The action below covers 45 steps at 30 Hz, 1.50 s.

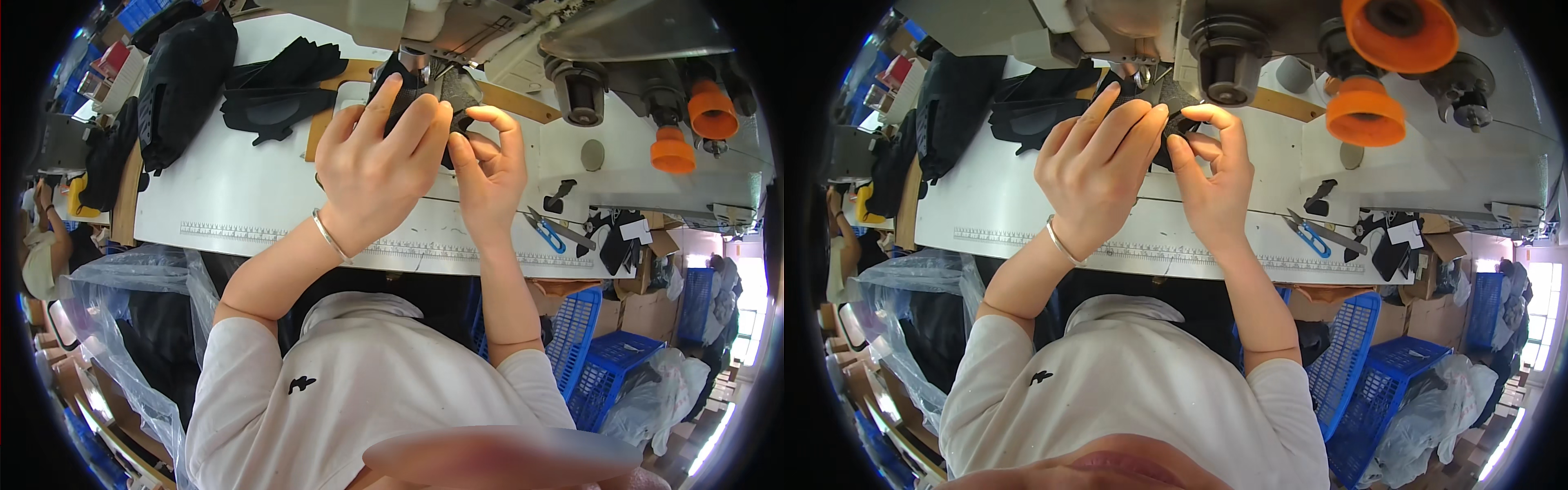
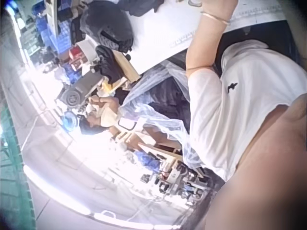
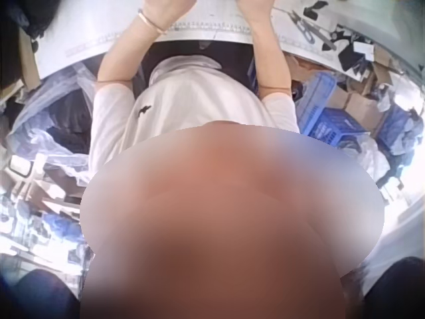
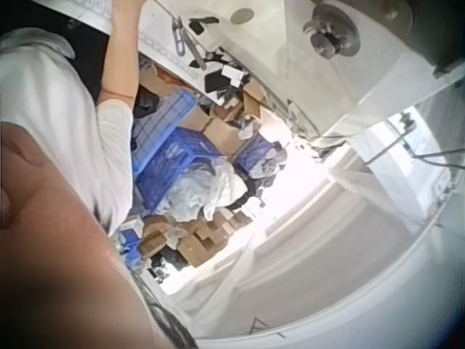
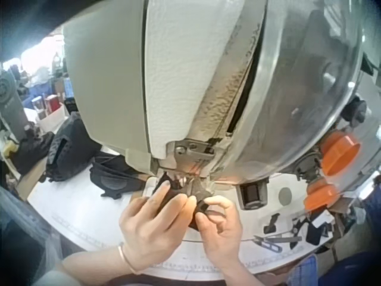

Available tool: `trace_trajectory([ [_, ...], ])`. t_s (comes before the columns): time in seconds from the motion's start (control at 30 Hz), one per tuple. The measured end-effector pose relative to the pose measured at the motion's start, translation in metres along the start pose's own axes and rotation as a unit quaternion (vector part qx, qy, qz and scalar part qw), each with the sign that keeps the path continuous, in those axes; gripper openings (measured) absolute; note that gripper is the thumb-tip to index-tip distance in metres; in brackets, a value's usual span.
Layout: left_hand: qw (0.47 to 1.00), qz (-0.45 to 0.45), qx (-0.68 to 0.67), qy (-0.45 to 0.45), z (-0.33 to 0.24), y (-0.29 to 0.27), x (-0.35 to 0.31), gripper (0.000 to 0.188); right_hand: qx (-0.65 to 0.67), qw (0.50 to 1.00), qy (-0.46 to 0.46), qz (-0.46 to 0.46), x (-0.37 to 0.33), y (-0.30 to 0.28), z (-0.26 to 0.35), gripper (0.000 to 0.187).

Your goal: Stitching black shoe components using an industrial sewing machine.

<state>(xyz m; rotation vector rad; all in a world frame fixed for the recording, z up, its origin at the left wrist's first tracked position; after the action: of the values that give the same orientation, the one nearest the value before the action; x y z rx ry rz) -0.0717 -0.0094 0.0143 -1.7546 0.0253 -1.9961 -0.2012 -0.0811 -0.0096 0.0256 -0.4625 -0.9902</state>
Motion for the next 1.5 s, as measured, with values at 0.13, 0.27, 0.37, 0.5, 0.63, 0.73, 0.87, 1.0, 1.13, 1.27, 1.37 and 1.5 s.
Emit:
trace_trajectory([
  [0.13,1.000,0.013,0.014,-0.002,-0.002,-0.004,0.003,0.020,-0.018,1.000,0.009,0.008,0.000,0.000,0.004,0.033],
  [0.27,1.000,0.020,0.017,-0.003,-0.004,-0.005,0.005,0.018,-0.020,1.000,0.003,0.000,-0.001,0.002,0.006,0.035],
  [0.37,1.000,0.018,0.025,-0.007,-0.005,-0.004,0.003,0.015,-0.033,0.999,0.009,-0.004,0.000,0.002,0.006,0.036],
  [0.5,1.000,0.004,0.025,-0.012,-0.005,-0.002,0.000,0.013,-0.037,0.999,0.018,0.003,-0.001,0.001,0.007,0.037],
  [0.63,1.000,-0.003,0.010,-0.024,-0.004,-0.001,-0.002,0.011,-0.039,0.999,0.024,-0.007,-0.002,0.004,0.010,0.038],
  [0.73,1.000,-0.010,-0.001,-0.026,0.001,-0.001,-0.004,0.011,-0.030,0.999,0.020,-0.017,-0.005,0.007,0.007,0.037],
  [0.87,1.000,-0.011,-0.002,-0.021,0.001,-0.001,-0.003,0.011,-0.036,0.999,0.025,-0.014,-0.004,0.009,0.011,0.037],
  [1.0,1.000,-0.012,0.002,-0.028,-0.003,0.003,0.001,0.011,-0.026,0.998,0.052,-0.004,0.002,0.002,0.016,0.039],
  [1.13,1.000,-0.003,0.021,-0.016,-0.002,0.003,0.003,0.012,0.013,0.999,0.026,-0.015,0.004,0.003,0.007,0.041],
  [1.27,1.000,0.002,0.019,-0.004,-0.001,0.004,0.004,0.012,0.005,1.000,0.031,-0.001,0.003,0.003,0.007,0.040],
  [1.37,1.000,0.009,0.025,-0.001,-0.003,0.002,0.006,0.013,0.009,0.999,0.039,-0.001,0.003,0.003,0.009,0.036],
  [1.5,0.999,0.022,0.032,0.003,-0.004,-0.002,0.006,0.015,0.001,1.000,0.030,-0.009,0.003,0.006,0.012,0.033],
])
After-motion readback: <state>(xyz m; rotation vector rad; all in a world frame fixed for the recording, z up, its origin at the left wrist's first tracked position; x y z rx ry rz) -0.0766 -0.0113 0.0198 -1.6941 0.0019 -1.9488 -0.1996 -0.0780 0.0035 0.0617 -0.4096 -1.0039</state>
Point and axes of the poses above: each hand's wrist, its own x-axis towards the middle knuckle, its own y-axis out of the palm, z = x × y, the point moved 1 cm from there along x, towards the middle knuckle, and after that the axes turned 13 degrees about x, right-handed, at the moved point
